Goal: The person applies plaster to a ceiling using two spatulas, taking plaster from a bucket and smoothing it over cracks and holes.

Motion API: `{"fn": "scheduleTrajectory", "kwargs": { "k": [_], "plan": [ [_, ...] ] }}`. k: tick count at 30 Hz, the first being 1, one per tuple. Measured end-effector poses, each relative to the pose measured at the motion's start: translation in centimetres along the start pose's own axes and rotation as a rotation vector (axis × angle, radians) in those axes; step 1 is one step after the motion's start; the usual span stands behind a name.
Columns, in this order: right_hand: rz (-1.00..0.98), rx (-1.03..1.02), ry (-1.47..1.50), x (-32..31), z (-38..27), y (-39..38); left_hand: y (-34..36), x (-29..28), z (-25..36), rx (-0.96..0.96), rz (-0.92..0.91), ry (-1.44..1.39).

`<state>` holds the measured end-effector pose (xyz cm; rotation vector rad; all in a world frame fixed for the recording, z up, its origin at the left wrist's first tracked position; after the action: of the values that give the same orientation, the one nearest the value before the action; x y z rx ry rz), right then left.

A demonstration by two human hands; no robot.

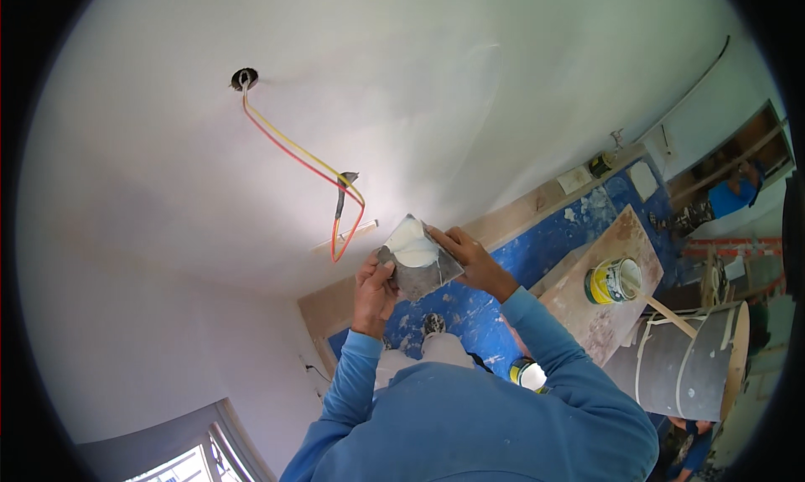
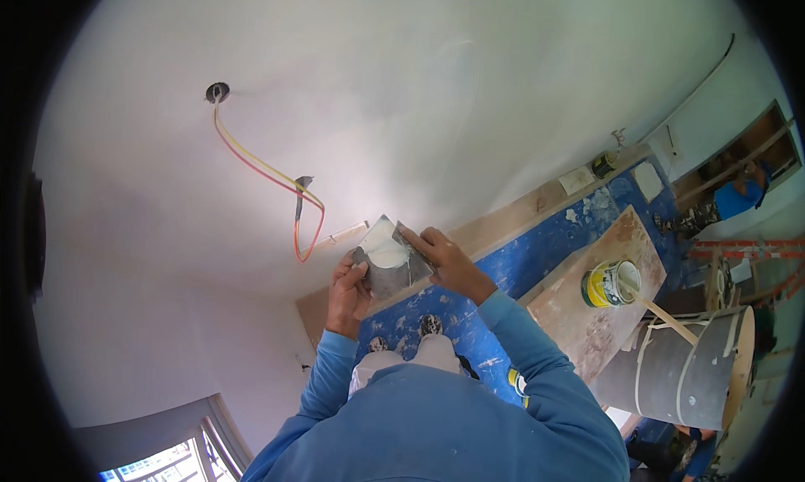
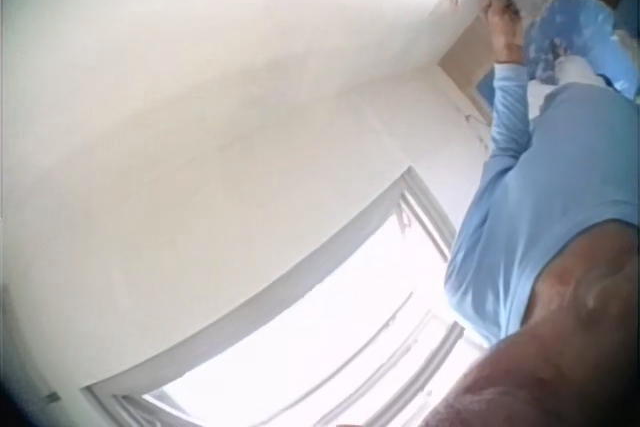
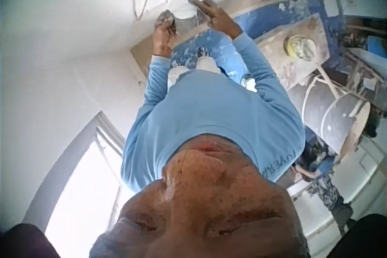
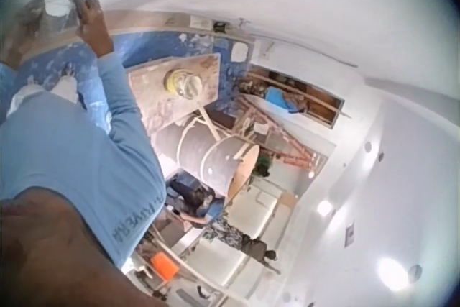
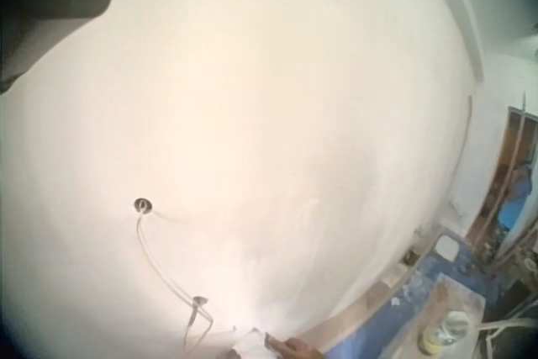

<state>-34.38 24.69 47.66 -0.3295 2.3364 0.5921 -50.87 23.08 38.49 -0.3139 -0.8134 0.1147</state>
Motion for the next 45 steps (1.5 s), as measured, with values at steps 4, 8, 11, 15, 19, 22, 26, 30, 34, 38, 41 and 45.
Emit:
{"fn": "scheduleTrajectory", "kwargs": {
  "k": [4,8,11,15,19,22,26,30,34,38,41,45],
  "plan": [
    [-0.215,0.117,-0.202,4.1,4.0,-1.6,-1.7,-1.2,1.5,0.013,0.007,0.081],
    [0.272,0.821,0.330,2.5,19.4,-8.8,-1.0,-0.6,1.1,0.024,0.040,0.256],
    [0.863,0.899,1.292,1.6,18.3,-10.5,-0.1,-3.4,0.9,0.100,0.143,0.259],
    [0.544,0.848,1.636,5.4,10.5,-9.2,1.0,-4.2,1.0,0.236,0.113,0.331],
    [0.445,0.894,1.678,9.3,7.2,-9.0,0.1,-1.5,2.0,0.282,0.074,0.441],
    [0.461,0.816,1.735,10.5,6.3,-8.2,-2.2,0.9,3.2,0.693,-0.265,1.126],
    [0.492,0.755,1.782,10.1,5.0,-7.3,-5.1,4.8,5.9,0.849,-0.494,1.398],
    [0.523,0.693,1.902,9.9,5.4,-6.5,-3.6,2.7,4.5,0.815,-0.558,1.640],
    [0.595,0.539,1.949,8.2,6.8,-4.0,-0.9,-7.8,4.6,0.645,-0.117,1.549],
    [0.635,0.572,1.908,7.2,14.4,-5.8,-0.1,-16.1,3.5,0.216,0.207,0.958],
    [0.863,0.659,1.513,8.0,21.9,-7.7,-0.9,-18.8,1.5,-0.002,0.261,0.680],
    [1.025,0.820,1.072,12.7,29.7,-9.2,-3.7,-20.5,-2.1,-0.141,0.291,0.540]
  ]
}}
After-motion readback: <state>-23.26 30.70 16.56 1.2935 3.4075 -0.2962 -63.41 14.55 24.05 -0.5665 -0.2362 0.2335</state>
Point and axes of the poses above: each hand's wrist, its own y-axis towards the middle knuckle, its own x-axis out of the palm, z = x × y, the point moved 10 cm from there along y, towards the middle knuckle, and after that the axes turned 8 degrees about z, right-handed, at the moved point
